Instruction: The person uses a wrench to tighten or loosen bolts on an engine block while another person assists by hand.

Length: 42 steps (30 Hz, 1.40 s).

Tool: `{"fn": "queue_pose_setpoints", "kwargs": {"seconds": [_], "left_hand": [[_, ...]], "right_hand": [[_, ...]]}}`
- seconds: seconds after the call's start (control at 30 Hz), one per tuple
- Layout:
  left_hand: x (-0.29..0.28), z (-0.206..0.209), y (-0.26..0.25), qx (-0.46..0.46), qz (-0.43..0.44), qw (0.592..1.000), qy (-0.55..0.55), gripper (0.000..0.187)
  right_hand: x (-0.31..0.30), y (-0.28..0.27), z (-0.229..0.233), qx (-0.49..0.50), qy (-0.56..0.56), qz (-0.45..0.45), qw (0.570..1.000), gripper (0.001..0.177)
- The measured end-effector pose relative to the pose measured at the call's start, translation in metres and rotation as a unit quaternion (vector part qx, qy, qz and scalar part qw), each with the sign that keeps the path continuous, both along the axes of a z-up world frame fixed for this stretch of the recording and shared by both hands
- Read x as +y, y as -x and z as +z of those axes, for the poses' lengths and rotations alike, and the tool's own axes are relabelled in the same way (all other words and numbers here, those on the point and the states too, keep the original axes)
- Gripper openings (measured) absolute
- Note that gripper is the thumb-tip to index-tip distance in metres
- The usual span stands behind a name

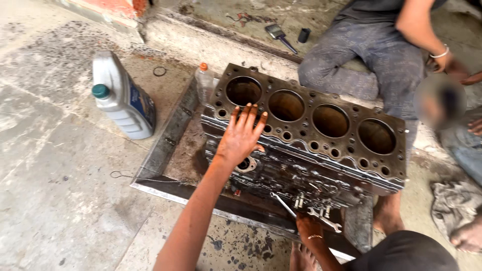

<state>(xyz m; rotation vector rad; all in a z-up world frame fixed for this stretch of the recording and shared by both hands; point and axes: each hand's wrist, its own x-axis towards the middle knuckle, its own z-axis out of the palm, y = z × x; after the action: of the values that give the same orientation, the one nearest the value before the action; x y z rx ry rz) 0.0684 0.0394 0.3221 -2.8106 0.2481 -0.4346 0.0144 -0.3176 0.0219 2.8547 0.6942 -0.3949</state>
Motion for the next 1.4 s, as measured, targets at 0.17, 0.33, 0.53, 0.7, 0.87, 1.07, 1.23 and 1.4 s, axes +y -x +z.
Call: {"fn": "queue_pose_setpoints", "kwargs": {"seconds": [0.17,0.33,0.53,0.7,0.87,1.07,1.23,1.4], "left_hand": [[-0.001,-0.005,-0.001,0.006,0.005,0.999,0.043,0.110],[-0.002,-0.002,0.000,0.011,0.012,1.000,0.025,0.112],[-0.002,0.001,0.004,-0.008,0.014,1.000,0.025,0.108],[-0.002,0.003,0.006,-0.027,0.010,0.999,0.036,0.107],[0.000,-0.001,0.007,-0.035,0.005,0.998,0.048,0.105],[0.001,-0.005,0.002,-0.012,0.002,0.998,0.062,0.106],[0.000,-0.008,0.001,-0.061,0.008,0.997,0.039,0.102],[0.000,0.006,0.007,-0.002,0.004,0.998,0.059,0.108]], "right_hand": [[0.021,-0.001,0.019,0.043,0.032,-0.028,0.998,0.022],[0.114,0.007,0.097,0.193,-0.256,-0.068,0.945,0.036],[0.227,-0.012,0.143,0.081,-0.416,0.013,0.906,0.056],[0.258,-0.021,0.133,-0.017,-0.358,0.027,0.933,0.016],[0.252,-0.032,0.110,-0.074,-0.321,-0.012,0.944,0.016],[0.260,-0.059,0.072,-0.102,-0.323,0.014,0.941,0.023],[0.262,-0.058,0.056,-0.134,-0.345,0.058,0.927,0.016],[0.238,-0.010,0.089,-0.071,-0.348,0.077,0.931,0.011]]}}
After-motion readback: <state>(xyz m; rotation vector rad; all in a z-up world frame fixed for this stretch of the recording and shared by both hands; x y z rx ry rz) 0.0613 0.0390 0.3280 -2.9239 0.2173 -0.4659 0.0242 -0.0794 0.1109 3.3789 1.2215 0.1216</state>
